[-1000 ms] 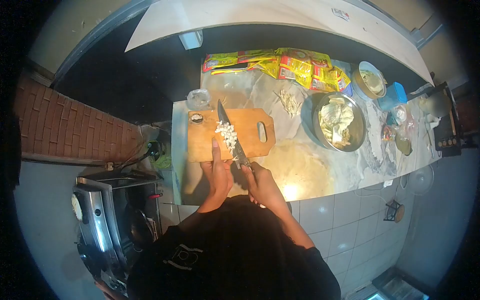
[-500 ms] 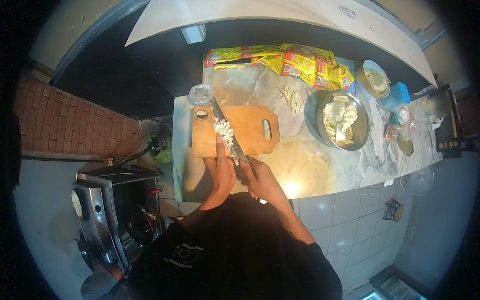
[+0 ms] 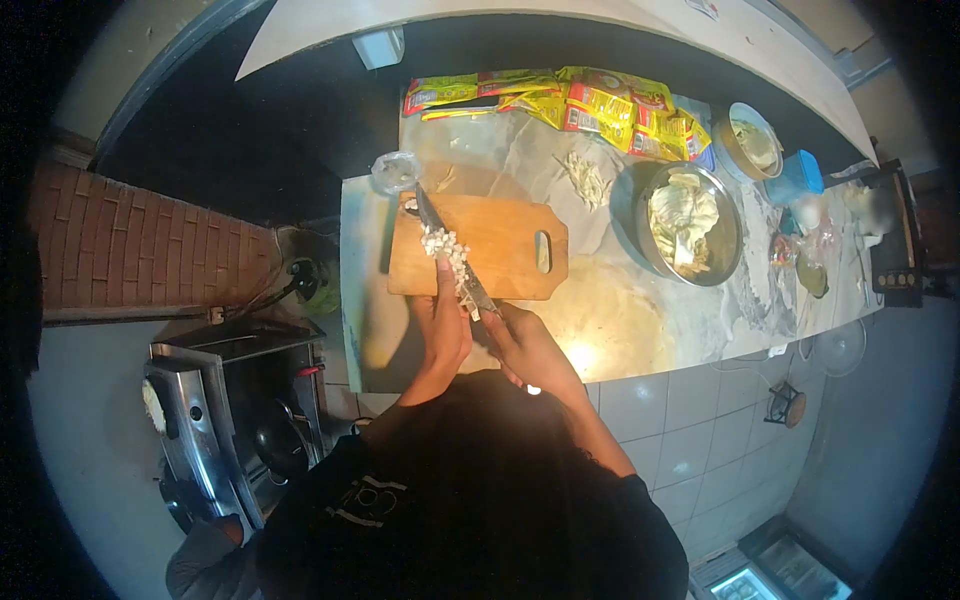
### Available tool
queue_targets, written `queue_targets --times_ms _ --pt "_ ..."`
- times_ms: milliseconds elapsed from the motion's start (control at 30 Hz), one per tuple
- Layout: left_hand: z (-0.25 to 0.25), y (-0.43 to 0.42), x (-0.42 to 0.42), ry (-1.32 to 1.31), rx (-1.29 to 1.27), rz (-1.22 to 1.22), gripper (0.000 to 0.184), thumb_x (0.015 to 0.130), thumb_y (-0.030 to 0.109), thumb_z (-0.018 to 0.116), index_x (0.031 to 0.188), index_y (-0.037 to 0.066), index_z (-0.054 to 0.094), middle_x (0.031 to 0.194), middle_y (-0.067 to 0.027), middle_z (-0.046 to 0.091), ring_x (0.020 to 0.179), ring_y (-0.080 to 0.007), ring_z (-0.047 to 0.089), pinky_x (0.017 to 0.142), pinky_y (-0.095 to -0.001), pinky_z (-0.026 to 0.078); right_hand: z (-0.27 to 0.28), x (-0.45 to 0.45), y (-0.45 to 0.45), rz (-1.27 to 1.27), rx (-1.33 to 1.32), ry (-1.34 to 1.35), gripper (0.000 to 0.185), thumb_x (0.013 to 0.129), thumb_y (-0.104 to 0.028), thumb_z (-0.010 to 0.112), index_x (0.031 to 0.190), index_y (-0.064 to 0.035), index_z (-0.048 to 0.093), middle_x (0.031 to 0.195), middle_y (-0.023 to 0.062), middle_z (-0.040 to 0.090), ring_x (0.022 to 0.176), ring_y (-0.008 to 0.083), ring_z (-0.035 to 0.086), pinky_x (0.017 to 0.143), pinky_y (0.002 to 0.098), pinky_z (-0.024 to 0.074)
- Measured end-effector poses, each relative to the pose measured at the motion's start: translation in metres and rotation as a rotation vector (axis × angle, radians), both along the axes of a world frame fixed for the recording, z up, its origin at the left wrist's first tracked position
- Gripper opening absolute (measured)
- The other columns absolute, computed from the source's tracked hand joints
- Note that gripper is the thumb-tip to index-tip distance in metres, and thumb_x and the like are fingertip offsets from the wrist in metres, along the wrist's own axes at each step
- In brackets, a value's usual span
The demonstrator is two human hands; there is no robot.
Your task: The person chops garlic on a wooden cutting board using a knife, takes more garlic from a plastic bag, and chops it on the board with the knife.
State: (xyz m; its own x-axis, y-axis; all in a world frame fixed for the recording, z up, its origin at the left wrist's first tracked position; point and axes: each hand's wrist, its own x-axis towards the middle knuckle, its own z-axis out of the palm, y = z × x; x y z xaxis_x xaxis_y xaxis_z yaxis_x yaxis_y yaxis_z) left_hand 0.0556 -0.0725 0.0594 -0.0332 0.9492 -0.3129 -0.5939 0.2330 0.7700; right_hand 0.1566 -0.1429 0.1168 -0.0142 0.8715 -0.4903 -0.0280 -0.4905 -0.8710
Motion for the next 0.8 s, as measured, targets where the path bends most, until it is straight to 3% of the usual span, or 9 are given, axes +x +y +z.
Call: queue_targets --times_ms 100,167,400,500,600,667,800 --pt "-0.004 -0.001 -0.005 -0.001 -0.005 -0.078 0.025 0.102 0.026 0.058 0.116 0.005 0.061 0.097 0.0020 0.062 0.076 -0.0040 0.054 0.061 -0.0223 0.043 -0.001 0.001 -0.002 -0.008 0.004 0.015 0.040 0.107 -0.033 0.044 0.086 0.0013 0.049 0.053 0.0015 0.047 0.035 0.0091 0.042 0.035 0.0254 0.0325" --pt "-0.004 -0.002 -0.007 -0.014 -0.029 -0.155 0.041 0.105 0.031 0.051 0.135 0.003 0.048 0.125 -0.0067 0.059 0.108 -0.0132 0.059 0.089 -0.0302 0.051 -0.002 0.002 -0.003 -0.015 0.006 0.025 0.040 0.107 -0.033 0.044 0.086 0.0014 0.049 0.053 0.0015 0.047 0.035 0.0092 0.042 0.035 0.0255 0.0323" --pt "-0.011 0.000 -0.014 0.054 -0.136 -0.228 0.055 0.103 0.044 0.049 0.141 0.006 0.041 0.129 -0.0070 0.055 0.108 -0.0156 0.059 0.083 -0.0337 0.053 -0.001 0.009 -0.005 -0.005 0.024 -0.003 0.042 0.107 -0.035 0.044 0.087 0.0012 0.049 0.053 0.0015 0.047 0.035 0.0092 0.042 0.036 0.0254 0.0327" --pt "-0.019 -0.001 -0.016 -0.037 -0.046 -0.219 0.057 0.103 0.045 0.049 0.144 0.008 0.038 0.132 -0.0080 0.053 0.110 -0.0182 0.060 0.085 -0.0373 0.054 0.001 0.012 -0.006 -0.012 0.024 0.003 0.042 0.107 -0.035 0.043 0.086 0.0011 0.049 0.052 0.0013 0.047 0.035 0.0093 0.042 0.036 0.0253 0.0325" --pt "-0.030 0.001 -0.023 0.023 -0.161 -0.234 0.057 0.103 0.047 0.048 0.144 0.009 0.036 0.135 -0.0091 0.052 0.116 -0.0219 0.059 0.090 -0.0432 0.054 -0.001 0.016 -0.007 -0.015 0.017 -0.003 0.042 0.107 -0.035 0.043 0.087 0.0009 0.048 0.050 0.0009 0.046 0.034 0.0094 0.042 0.036 0.0256 0.0324" --pt "-0.039 0.005 -0.028 -0.007 -0.060 -0.287 0.059 0.103 0.049 0.043 0.143 0.007 0.037 0.137 -0.0127 0.053 0.118 -0.0255 0.061 0.096 -0.0501 0.053 -0.003 0.019 -0.009 -0.012 0.009 -0.016 0.041 0.107 -0.035 0.043 0.087 0.0009 0.048 0.049 0.0007 0.045 0.034 0.0095 0.041 0.036 0.0258 0.0324" --pt "-0.070 0.017 -0.045 0.058 -0.092 -0.399 0.060 0.103 0.049 0.042 0.144 0.006 0.033 0.137 -0.0148 0.054 0.118 -0.0278 0.062 0.094 -0.0510 0.055 -0.007 0.024 -0.007 -0.005 0.006 -0.047 0.041 0.107 -0.035 0.043 0.087 0.0010 0.049 0.049 0.0007 0.045 0.034 0.0095 0.041 0.036 0.0265 0.0328"
